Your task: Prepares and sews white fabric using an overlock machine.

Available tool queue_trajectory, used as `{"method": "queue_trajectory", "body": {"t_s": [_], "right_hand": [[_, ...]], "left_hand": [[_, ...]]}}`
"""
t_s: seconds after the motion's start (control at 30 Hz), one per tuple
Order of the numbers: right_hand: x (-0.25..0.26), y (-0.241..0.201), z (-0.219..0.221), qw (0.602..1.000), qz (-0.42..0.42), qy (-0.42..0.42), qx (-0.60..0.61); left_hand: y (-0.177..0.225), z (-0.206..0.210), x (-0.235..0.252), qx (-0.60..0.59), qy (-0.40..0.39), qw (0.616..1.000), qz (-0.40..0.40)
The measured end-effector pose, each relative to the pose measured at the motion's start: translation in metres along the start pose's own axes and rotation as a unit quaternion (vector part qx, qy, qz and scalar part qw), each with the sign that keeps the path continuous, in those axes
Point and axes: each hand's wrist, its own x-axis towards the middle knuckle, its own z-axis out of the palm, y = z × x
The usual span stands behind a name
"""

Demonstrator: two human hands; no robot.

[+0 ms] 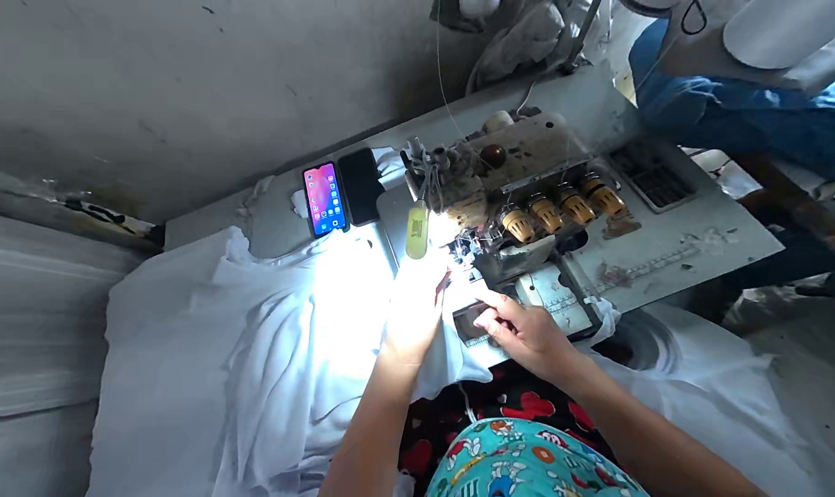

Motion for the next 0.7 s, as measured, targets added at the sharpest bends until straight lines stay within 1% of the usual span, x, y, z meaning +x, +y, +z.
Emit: {"method": "queue_trajectory", "body": {"t_s": [0.07, 0.1, 0.13, 0.17, 0.2, 0.23, 0.27, 0.3, 0.37, 0.4, 0.47, 0.53, 0.57, 0.63, 0.7], "right_hand": [[-0.002, -0.003, -0.001, 0.999, -0.002, -0.012, 0.032], [-0.003, -0.003, -0.002, 0.999, -0.003, -0.017, 0.043], [-0.004, -0.004, -0.004, 0.998, -0.004, -0.023, 0.052], [-0.005, -0.004, -0.006, 0.998, -0.004, -0.029, 0.061], [-0.005, -0.005, -0.007, 0.997, -0.004, -0.034, 0.068], [-0.005, -0.006, -0.009, 0.997, -0.004, -0.037, 0.073], [-0.005, -0.007, -0.009, 0.996, -0.007, -0.040, 0.076], [-0.004, -0.008, -0.009, 0.996, -0.013, -0.041, 0.081], [-0.001, -0.010, -0.008, 0.994, -0.033, -0.036, 0.097], [0.000, -0.011, -0.006, 0.993, -0.046, -0.031, 0.107], [0.003, -0.013, -0.001, 0.991, -0.075, -0.009, 0.114], [0.006, -0.016, 0.004, 0.991, -0.107, 0.001, 0.075], [0.007, -0.017, 0.006, 0.991, -0.129, 0.000, 0.042], [0.009, -0.015, 0.009, 0.985, -0.170, -0.011, -0.006], [0.013, -0.010, 0.003, 0.984, -0.178, -0.020, -0.008]], "left_hand": [[-0.004, -0.004, 0.006, -0.004, -0.012, 1.000, 0.004], [-0.004, -0.007, 0.009, -0.005, -0.026, 1.000, -0.011], [0.000, -0.013, 0.013, -0.010, -0.062, 0.997, -0.054], [0.005, -0.020, 0.018, -0.018, -0.111, 0.987, -0.117], [0.007, -0.026, 0.022, -0.024, -0.138, 0.978, -0.156], [0.002, -0.025, 0.024, -0.012, -0.139, 0.978, -0.156], [-0.012, -0.016, 0.023, 0.028, -0.112, 0.986, -0.121], [-0.019, -0.012, 0.022, 0.068, -0.100, 0.987, -0.108], [-0.016, -0.018, 0.015, 0.121, -0.122, 0.976, -0.137], [-0.013, -0.022, 0.006, 0.125, -0.114, 0.974, -0.152], [-0.007, -0.032, -0.016, 0.113, -0.077, 0.976, -0.172], [0.005, -0.042, -0.037, 0.090, -0.021, 0.988, -0.124], [0.014, -0.047, -0.045, 0.070, -0.017, 0.993, -0.098], [0.034, -0.050, -0.056, 0.002, -0.054, 0.995, -0.081], [0.046, -0.041, -0.059, -0.054, -0.072, 0.994, -0.058]]}}
